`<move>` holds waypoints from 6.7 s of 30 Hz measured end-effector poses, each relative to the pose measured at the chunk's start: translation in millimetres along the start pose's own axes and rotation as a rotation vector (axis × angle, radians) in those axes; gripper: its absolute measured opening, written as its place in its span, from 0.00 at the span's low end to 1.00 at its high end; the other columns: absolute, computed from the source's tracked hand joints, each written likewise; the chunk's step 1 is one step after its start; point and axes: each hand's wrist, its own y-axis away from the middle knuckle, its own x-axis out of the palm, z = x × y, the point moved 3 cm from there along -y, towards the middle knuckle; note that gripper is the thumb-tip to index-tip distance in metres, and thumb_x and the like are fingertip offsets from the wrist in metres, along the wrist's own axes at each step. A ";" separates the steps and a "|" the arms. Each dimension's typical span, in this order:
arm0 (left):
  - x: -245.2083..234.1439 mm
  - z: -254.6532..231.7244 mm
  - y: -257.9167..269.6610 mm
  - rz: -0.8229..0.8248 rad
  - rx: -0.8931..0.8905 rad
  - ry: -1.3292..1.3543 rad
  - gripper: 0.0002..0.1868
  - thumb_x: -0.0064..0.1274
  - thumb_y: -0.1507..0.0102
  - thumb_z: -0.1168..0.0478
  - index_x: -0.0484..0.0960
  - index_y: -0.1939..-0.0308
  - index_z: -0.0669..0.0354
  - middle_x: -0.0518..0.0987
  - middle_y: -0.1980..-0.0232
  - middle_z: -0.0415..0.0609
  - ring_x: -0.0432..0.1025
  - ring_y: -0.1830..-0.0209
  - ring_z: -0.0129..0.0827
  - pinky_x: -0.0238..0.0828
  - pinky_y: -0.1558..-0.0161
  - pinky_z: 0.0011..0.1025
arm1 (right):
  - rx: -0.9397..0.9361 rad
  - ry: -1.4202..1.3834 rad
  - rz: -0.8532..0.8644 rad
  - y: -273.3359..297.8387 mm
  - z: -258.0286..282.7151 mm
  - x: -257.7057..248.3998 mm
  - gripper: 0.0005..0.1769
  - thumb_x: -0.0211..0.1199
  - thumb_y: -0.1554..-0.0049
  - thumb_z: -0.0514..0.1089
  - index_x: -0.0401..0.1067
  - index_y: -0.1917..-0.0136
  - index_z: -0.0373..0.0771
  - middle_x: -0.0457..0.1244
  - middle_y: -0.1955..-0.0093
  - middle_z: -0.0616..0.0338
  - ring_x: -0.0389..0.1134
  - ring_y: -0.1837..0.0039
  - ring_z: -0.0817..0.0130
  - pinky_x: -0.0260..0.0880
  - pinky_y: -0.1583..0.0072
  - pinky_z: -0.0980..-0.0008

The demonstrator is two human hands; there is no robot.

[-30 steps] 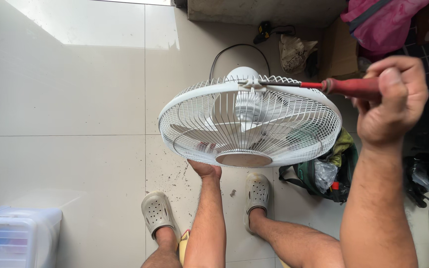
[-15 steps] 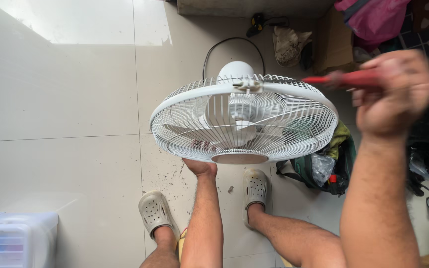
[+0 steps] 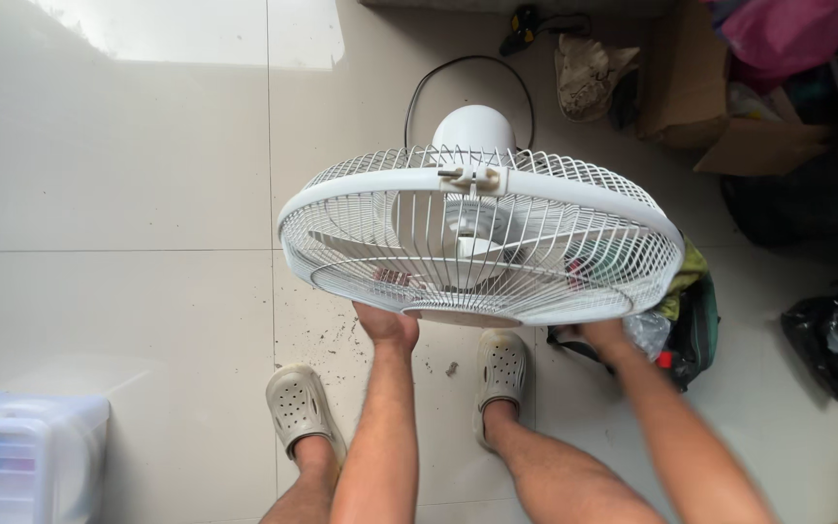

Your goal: The person assembles a white pedestal fan by attaching the front wire cage to the fan head. They use a red screwdriver to tighten the central locking nut and then plug the fan into a wall socket to test it.

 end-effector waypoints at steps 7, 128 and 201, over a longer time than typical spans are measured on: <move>-43.0 -12.6 0.4 -0.028 -0.168 -0.207 0.24 0.43 0.32 0.45 0.71 0.39 0.57 0.72 0.36 0.55 0.69 0.36 0.49 0.68 0.35 0.54 | -0.329 -0.037 -0.608 -48.7 13.4 95.2 0.37 0.62 0.47 0.46 0.62 0.25 0.43 0.58 0.25 0.47 0.56 0.24 0.49 0.57 0.25 0.50; 51.2 -151.9 -9.1 0.479 0.312 -0.393 0.13 0.46 0.25 0.54 0.78 0.43 0.57 0.82 0.44 0.47 0.75 0.41 0.35 0.72 0.34 0.39 | -0.766 -1.898 -0.211 65.2 46.0 -53.6 0.35 0.76 0.44 0.53 0.70 0.28 0.39 0.65 0.29 0.56 0.64 0.25 0.59 0.60 0.22 0.50; 151.6 -256.5 -35.3 0.168 0.644 -0.793 0.26 0.27 0.25 0.47 0.74 0.46 0.64 0.80 0.51 0.52 0.77 0.50 0.33 0.79 0.44 0.34 | -0.803 -1.297 -0.472 108.9 182.2 -112.5 0.58 0.81 0.56 0.52 0.54 0.22 0.32 0.60 0.27 0.55 0.63 0.26 0.65 0.67 0.25 0.63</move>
